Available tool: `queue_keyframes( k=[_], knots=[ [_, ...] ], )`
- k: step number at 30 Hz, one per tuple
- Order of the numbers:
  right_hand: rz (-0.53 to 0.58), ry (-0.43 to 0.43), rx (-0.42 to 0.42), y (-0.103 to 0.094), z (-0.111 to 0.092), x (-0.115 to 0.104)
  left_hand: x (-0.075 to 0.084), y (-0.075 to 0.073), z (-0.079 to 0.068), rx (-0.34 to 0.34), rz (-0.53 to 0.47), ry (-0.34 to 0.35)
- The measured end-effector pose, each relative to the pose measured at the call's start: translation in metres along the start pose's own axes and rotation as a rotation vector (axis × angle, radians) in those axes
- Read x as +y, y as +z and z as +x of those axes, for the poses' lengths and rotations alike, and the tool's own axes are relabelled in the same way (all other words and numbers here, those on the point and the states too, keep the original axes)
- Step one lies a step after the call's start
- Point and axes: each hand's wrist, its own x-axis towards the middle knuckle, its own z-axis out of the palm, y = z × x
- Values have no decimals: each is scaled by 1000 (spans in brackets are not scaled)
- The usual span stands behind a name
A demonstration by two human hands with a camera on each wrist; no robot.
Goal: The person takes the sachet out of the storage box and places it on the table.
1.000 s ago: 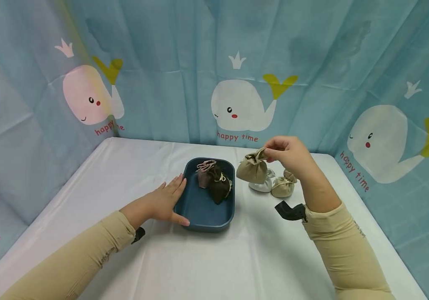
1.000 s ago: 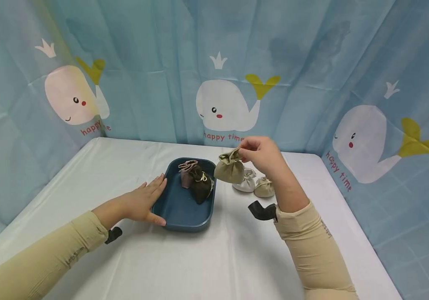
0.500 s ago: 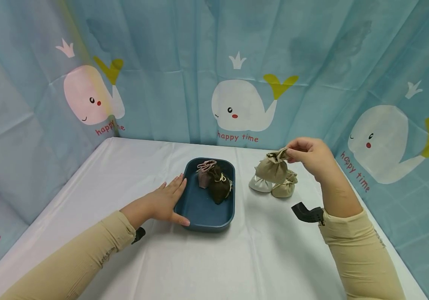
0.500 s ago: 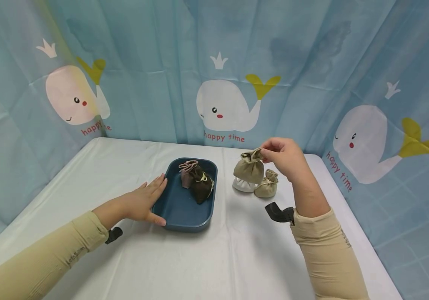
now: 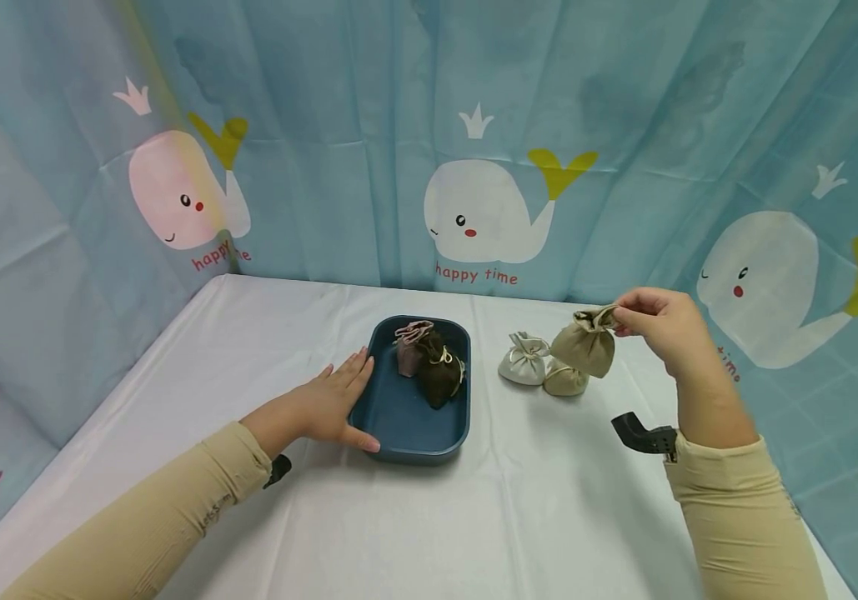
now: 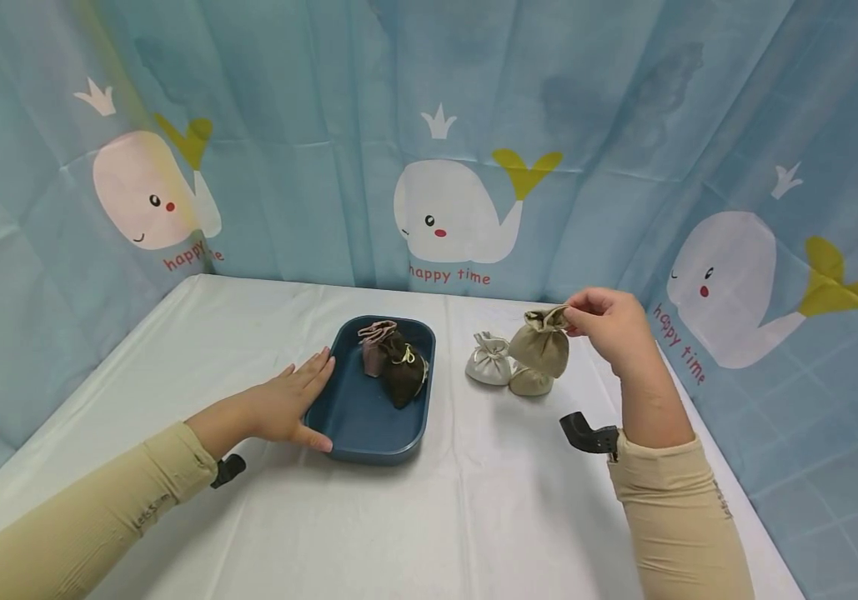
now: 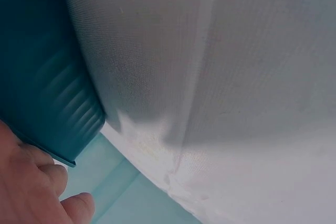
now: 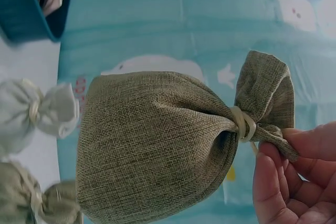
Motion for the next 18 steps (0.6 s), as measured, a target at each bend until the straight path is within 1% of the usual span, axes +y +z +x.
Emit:
queue_keyframes(
  k=[4,8,15,18],
  knots=[
    [24,6,21,-10,-2,7,0,0,0,-6,6,-3],
    [30,34,37,-19,-4,13,1,-1,-1,-10,2,-5],
    [-20,120,49,-30,-9,21,1,-2,-1,-14,8,-10],
    [-23,132,65,-32,-10,24,2,-3,-1,-16,1,-10]
  ],
)
